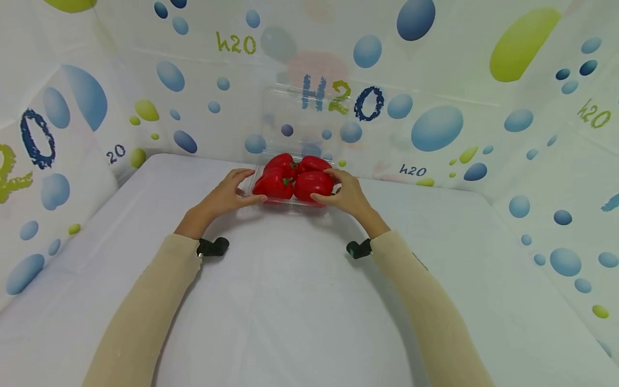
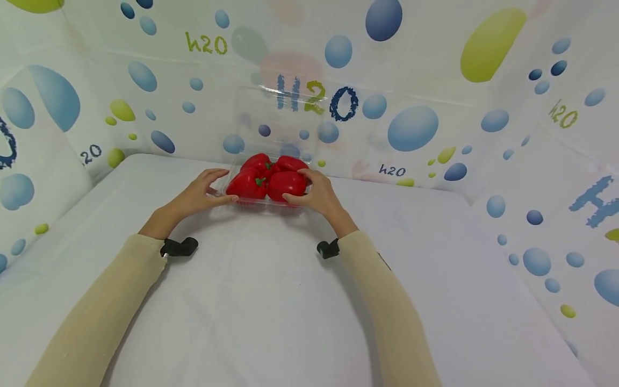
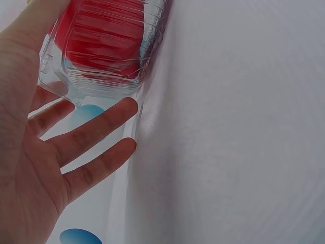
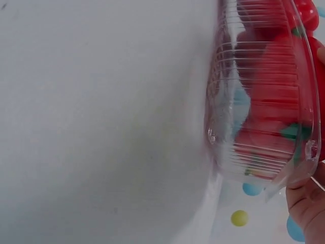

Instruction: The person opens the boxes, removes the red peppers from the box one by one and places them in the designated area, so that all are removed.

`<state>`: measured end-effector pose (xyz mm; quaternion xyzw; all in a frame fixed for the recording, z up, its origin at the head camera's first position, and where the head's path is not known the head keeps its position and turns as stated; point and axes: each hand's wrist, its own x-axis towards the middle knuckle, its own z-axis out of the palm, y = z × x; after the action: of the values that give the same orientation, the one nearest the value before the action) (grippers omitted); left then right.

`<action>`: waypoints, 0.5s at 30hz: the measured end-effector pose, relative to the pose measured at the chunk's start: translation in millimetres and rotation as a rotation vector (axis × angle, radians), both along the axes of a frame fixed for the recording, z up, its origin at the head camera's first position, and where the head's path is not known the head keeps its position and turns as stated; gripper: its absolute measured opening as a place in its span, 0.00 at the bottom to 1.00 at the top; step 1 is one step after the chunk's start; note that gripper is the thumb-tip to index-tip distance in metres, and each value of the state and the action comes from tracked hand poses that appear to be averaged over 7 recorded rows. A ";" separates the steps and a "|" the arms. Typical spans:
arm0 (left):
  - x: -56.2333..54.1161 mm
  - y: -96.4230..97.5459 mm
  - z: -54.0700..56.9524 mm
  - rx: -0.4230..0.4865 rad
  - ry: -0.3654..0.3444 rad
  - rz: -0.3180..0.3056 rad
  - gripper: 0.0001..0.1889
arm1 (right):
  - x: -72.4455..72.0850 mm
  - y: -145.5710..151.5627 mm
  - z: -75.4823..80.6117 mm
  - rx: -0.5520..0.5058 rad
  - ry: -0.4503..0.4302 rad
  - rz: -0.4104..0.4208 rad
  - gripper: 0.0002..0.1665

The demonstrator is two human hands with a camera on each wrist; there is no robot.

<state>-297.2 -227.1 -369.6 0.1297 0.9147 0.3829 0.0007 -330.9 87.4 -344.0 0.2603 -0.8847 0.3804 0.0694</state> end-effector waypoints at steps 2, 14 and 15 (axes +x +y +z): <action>0.1 0.3 0.0 0.001 0.001 0.000 0.49 | 0.1 0.2 -2.7 -0.008 0.019 -0.002 0.40; 0.5 -0.3 -0.3 0.004 -0.008 0.008 0.49 | 0.8 1.8 -13.3 -0.062 0.096 -0.010 0.40; 0.4 -0.3 -0.2 0.003 -0.008 0.007 0.49 | 1.2 1.9 -13.5 -0.069 0.104 -0.009 0.40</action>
<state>-296.7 -227.4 -369.8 0.1248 0.9145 0.3848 0.0028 -329.7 89.3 -357.5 0.2734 -0.8674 0.3962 0.1260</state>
